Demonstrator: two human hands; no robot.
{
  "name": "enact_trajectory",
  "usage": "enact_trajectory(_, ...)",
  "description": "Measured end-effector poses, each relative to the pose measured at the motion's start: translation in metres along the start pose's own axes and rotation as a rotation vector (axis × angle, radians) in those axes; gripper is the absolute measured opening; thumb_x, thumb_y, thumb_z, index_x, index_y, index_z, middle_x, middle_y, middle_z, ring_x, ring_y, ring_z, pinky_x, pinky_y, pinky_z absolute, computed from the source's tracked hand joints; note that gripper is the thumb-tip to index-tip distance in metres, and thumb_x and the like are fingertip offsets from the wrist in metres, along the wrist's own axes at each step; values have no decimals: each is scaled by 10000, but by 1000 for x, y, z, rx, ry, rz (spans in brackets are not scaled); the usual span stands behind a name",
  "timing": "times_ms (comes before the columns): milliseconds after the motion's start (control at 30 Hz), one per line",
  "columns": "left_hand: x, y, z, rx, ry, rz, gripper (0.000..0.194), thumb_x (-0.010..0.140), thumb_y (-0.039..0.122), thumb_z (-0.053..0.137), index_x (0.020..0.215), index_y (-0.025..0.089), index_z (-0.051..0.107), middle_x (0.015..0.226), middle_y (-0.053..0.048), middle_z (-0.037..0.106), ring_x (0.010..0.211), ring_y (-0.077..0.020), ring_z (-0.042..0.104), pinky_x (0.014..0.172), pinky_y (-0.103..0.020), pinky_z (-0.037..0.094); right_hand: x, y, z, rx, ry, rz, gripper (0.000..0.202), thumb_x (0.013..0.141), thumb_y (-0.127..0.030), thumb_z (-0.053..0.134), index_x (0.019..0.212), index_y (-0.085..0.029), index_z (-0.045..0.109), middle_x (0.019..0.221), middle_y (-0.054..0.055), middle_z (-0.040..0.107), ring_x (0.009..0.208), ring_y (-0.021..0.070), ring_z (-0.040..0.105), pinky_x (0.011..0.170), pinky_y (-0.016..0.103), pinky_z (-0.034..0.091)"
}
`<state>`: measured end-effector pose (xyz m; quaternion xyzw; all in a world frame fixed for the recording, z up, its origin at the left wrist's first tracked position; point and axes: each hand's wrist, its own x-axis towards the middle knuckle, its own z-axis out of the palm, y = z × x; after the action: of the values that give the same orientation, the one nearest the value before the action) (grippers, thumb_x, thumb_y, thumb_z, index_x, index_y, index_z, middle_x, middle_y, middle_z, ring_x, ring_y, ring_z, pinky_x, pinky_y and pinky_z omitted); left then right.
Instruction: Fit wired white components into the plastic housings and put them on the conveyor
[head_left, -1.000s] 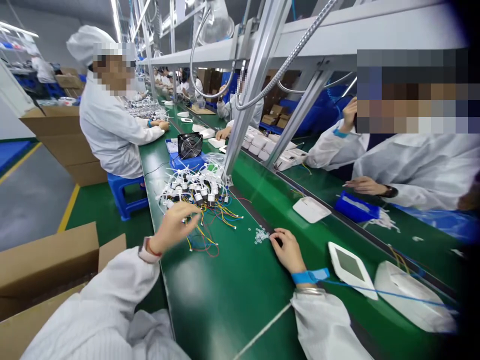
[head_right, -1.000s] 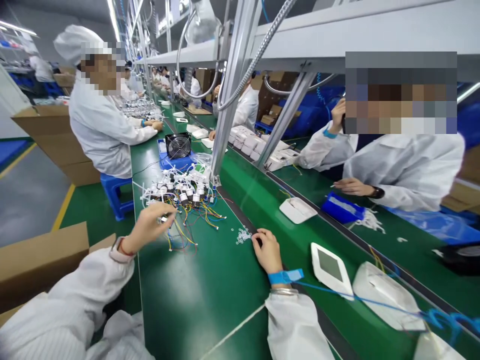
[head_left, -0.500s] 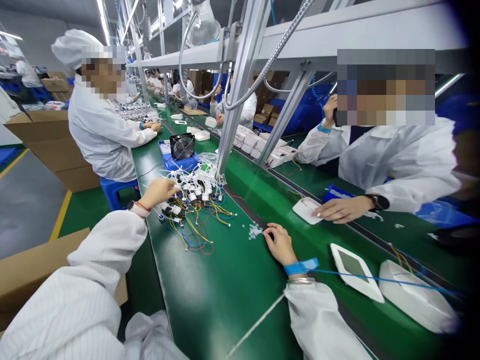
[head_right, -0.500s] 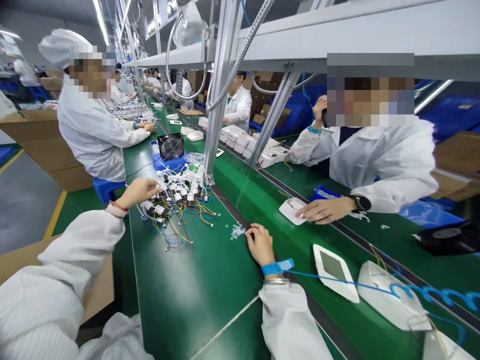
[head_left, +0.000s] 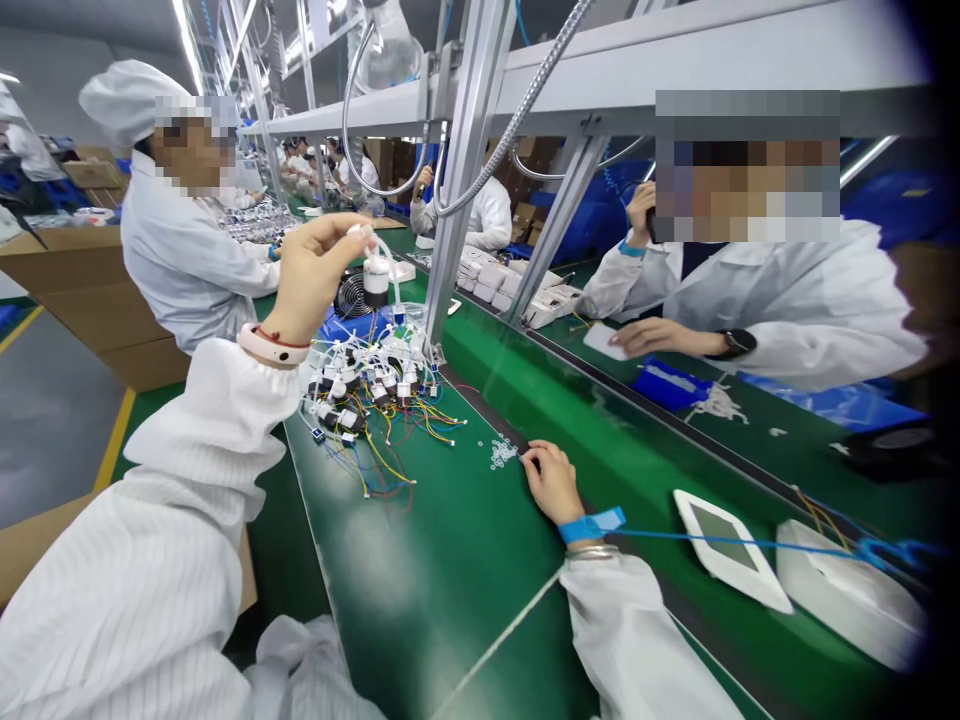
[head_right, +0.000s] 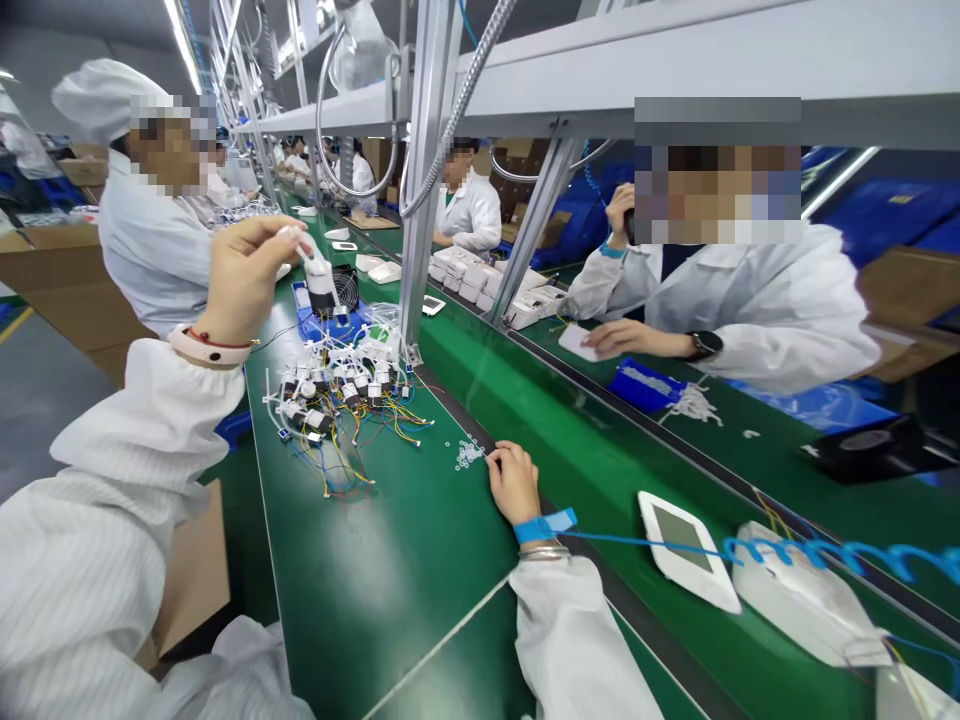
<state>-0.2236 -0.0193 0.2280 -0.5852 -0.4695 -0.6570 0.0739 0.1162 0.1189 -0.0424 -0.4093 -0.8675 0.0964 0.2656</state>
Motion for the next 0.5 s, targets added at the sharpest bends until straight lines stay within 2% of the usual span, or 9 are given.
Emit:
enact_trajectory(67, 9, 11, 6, -89, 29, 79, 198, 798, 393, 599, 879, 215, 624, 746, 26, 645, 685, -91, 592, 673, -262, 481, -2, -1, -1, 9, 6, 1, 189, 837, -303, 397, 765, -205, 542, 1064, 97, 557, 971, 256, 494, 786, 411, 378)
enact_trajectory(167, 23, 27, 12, -224, 149, 254, 271, 728, 440, 659, 850, 200, 631, 744, 21, 645, 688, -99, 593, 674, -264, 487, -6, -1, -2, 24, 17, 2, 183, 838, -293, 394, 769, -204, 538, 1063, 98, 553, 966, 251, 495, 782, 401, 381)
enact_trajectory(233, 31, 36, 13, -238, 204, 331, 320, 696, 474, 661, 838, 189, 630, 758, 21, 649, 706, -106, 604, 687, -266, 495, -8, -2, -3, 30, 24, 4, 180, 840, -291, 392, 770, -205, 534, 1063, 96, 550, 963, 249, 496, 776, 396, 382)
enact_trajectory(400, 40, 44, 17, -95, 155, 330, 349, 735, 505, 582, 854, 177, 601, 769, 35, 647, 761, -92, 623, 697, -233, 492, -12, -4, -5, 51, 38, -6, 175, 844, -290, 395, 768, -208, 530, 1056, 94, 550, 962, 248, 497, 775, 399, 380)
enact_trajectory(500, 34, 49, 24, -105, 212, 351, 394, 762, 534, 519, 841, 151, 561, 730, 51, 607, 703, -64, 610, 681, -222, 489, -14, -7, -8, 60, 62, 2, 168, 844, -294, 400, 777, -210, 529, 1051, 93, 552, 959, 250, 497, 778, 405, 381)
